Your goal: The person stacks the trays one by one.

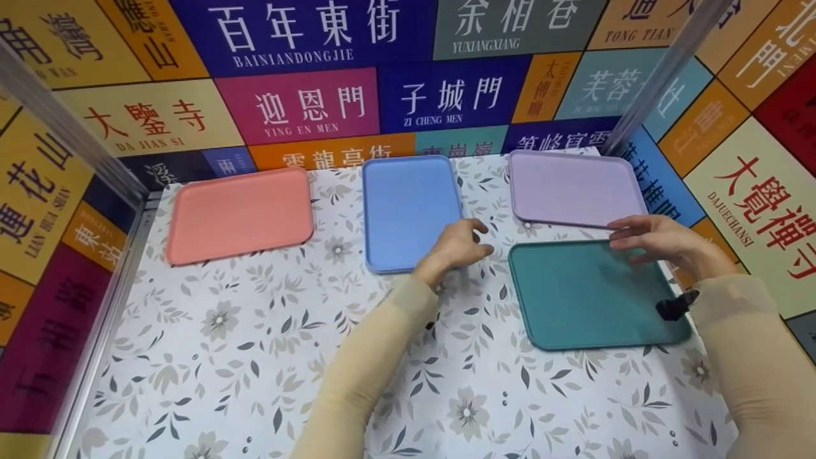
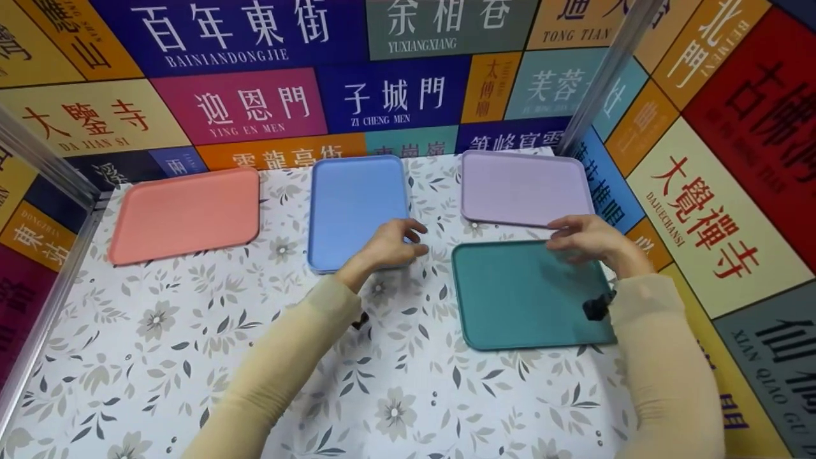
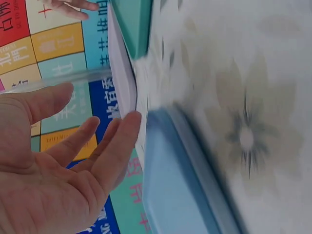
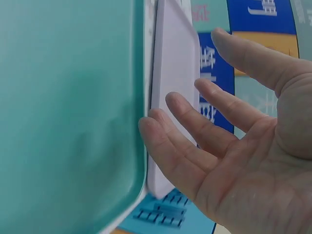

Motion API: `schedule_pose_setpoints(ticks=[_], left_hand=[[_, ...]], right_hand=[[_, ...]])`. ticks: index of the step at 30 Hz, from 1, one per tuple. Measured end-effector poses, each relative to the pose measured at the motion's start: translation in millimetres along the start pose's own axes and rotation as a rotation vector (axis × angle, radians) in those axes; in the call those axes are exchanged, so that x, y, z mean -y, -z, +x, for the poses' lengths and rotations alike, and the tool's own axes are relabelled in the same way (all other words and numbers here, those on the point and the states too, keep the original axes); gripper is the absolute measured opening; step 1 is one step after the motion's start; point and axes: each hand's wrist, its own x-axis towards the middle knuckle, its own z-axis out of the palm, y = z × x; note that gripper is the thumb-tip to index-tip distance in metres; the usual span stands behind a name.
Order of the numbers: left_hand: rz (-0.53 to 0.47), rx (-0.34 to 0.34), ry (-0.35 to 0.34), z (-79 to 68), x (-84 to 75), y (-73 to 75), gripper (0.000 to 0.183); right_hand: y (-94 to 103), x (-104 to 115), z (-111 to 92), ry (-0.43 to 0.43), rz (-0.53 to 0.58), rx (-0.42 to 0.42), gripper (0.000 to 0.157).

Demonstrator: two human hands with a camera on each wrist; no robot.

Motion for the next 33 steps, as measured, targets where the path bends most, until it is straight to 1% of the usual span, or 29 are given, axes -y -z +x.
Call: schedule_pose_setpoints(ticks=[2, 3, 6, 9, 10, 12, 17, 20, 22, 25, 28, 31, 33], left_hand=[[-0.037, -0.006, -0.012, 0.4, -6.0, -7.6, 0.045], [-0.061, 0.003, -0.004, -3.6, -13.4, -7.6, 0.044], [-0.206, 0.021, 0.025, -24.9, -29.6, -9.4, 0.043], [-0.34, 0.074, 0.082, -50.0, -52.0, -5.5, 0.045], [-0.377, 0.081, 0.089, -54.5, -55.0, -7.6, 0.046], [-0.407, 0.087, 0.107, -60.7, -59.2, -12.8, 0.046], [-0.473, 0.099, 0.149, -65.9, -60.6, -25.8, 0.049], [-0.506, 0.126, 0.166, -66.4, -59.0, -32.5, 0.053], [-0.516, 0.141, 0.181, -67.3, -58.2, -36.5, 0.055], [-0.544, 0.148, 0.203, -69.1, -58.3, -41.3, 0.056], [-0.588, 0.148, 0.211, -69.5, -59.6, -43.2, 0.057], [-0.628, 0.162, 0.211, -68.0, -60.3, -44.4, 0.057], [-0.648, 0.171, 0.211, -66.6, -60.4, -45.2, 0.056]], right_hand=[[8.9, -7.2, -5.3, -0.017, 0.024, -0.014, 0.068], [13.2, -10.6, -7.9, -0.026, 0.031, -0.02, 0.069], [18.7, -25.0, -13.0, -0.062, 0.047, -0.034, 0.072], [25.6, -40.3, -19.2, -0.102, 0.059, -0.048, 0.077], [27.7, -45.5, -21.3, -0.116, 0.07, -0.051, 0.078], [31.0, -55.7, -25.0, -0.156, 0.1, -0.059, 0.078], [34.2, -77.7, -32.0, -0.213, 0.097, -0.092, 0.076], [32.3, -86.3, -34.3, -0.229, 0.087, -0.091, 0.073], [30.2, -90.3, -35.0, -0.247, 0.112, -0.08, 0.068], [27.4, -93.9, -35.2, -0.261, 0.154, -0.074, 0.06], [27.4, -96.0, -35.1, -0.256, 0.194, -0.065, 0.051], [26.8, -98.3, -33.9, -0.238, 0.235, -0.055, 0.033], [25.9, -99.7, -32.8, -0.228, 0.261, -0.051, 0.026]])
